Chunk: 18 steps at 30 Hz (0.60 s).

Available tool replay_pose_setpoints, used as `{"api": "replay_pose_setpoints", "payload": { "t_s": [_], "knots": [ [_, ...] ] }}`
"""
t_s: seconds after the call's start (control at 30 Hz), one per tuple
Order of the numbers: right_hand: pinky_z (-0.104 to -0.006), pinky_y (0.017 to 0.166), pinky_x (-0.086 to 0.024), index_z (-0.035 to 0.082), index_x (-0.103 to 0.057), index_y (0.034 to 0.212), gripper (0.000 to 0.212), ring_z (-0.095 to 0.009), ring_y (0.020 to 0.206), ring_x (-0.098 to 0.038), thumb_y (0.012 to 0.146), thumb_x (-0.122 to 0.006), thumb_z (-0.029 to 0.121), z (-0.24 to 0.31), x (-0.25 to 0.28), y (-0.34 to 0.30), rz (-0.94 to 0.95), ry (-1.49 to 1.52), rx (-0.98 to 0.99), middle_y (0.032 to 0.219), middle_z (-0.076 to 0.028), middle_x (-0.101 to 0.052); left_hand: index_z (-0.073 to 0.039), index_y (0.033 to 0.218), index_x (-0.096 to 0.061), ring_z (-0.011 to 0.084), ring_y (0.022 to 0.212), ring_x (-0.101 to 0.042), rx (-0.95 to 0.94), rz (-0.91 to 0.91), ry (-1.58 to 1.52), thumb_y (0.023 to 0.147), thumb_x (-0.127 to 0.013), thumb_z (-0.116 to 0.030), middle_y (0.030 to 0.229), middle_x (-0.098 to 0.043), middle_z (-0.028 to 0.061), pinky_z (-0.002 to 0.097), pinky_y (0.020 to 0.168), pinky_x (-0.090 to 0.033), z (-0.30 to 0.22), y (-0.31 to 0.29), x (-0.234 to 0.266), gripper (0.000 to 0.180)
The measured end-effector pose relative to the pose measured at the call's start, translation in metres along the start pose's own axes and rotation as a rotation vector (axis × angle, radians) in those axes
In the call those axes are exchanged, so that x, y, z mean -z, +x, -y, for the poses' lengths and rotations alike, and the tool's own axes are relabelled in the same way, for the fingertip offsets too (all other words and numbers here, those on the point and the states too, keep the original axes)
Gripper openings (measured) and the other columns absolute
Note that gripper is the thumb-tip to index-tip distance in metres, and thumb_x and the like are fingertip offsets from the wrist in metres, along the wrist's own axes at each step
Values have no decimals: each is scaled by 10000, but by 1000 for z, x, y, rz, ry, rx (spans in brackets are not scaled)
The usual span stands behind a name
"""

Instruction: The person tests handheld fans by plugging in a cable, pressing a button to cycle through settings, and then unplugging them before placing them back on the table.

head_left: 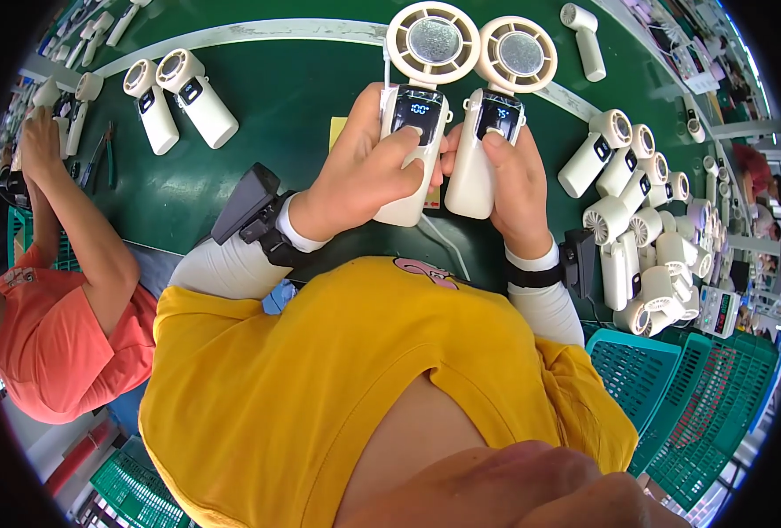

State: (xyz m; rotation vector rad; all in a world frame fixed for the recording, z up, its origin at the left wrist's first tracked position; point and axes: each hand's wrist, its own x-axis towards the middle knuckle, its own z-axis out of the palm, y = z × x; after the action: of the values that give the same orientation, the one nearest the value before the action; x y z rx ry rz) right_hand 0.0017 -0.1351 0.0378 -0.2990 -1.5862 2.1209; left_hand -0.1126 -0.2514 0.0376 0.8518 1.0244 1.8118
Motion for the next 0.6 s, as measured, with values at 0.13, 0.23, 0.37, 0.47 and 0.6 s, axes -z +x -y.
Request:
{"api": "replay_pose_setpoints", "payload": {
  "t_s": [0.13,0.23,0.37,0.47,0.6],
  "knots": [
    [-291,616,-467,-12,-395,995,259,-171,690,-553,860,-388,209,-2,0,1,-33,-20,-6,849,-144,-543,15,1011,-289,125,688,-508,8,0,21,728,-421,50,877,-459,91,268,621,-448,0,1,2,314],
    [-281,600,-463,-16,-411,980,264,-164,669,-552,860,-395,219,1,1,3,-103,-35,-45,850,-144,-542,14,1014,-289,128,691,-513,31,1,-22,735,-418,44,876,-470,91,270,629,-450,0,1,0,309],
    [-264,563,-454,-21,-432,956,272,-154,633,-548,854,-411,230,6,10,12,-211,-33,-137,833,-139,-544,11,1020,-289,135,697,-521,44,8,-62,744,-409,42,878,-489,100,280,640,-453,0,1,2,303],
    [-254,537,-447,-22,-443,942,277,-150,612,-545,850,-425,239,7,19,14,-238,-35,-167,790,-130,-550,7,1026,-286,141,702,-528,58,14,-54,750,-399,43,886,-499,110,290,648,-455,-2,1,1,300],
    [-248,518,-440,-12,-445,934,270,-148,598,-541,844,-443,243,6,23,13,-191,-40,-114,705,-114,-550,6,1030,-283,144,700,-528,56,14,-49,752,-395,45,887,-497,112,295,651,-456,0,2,2,302]
  ]
}}
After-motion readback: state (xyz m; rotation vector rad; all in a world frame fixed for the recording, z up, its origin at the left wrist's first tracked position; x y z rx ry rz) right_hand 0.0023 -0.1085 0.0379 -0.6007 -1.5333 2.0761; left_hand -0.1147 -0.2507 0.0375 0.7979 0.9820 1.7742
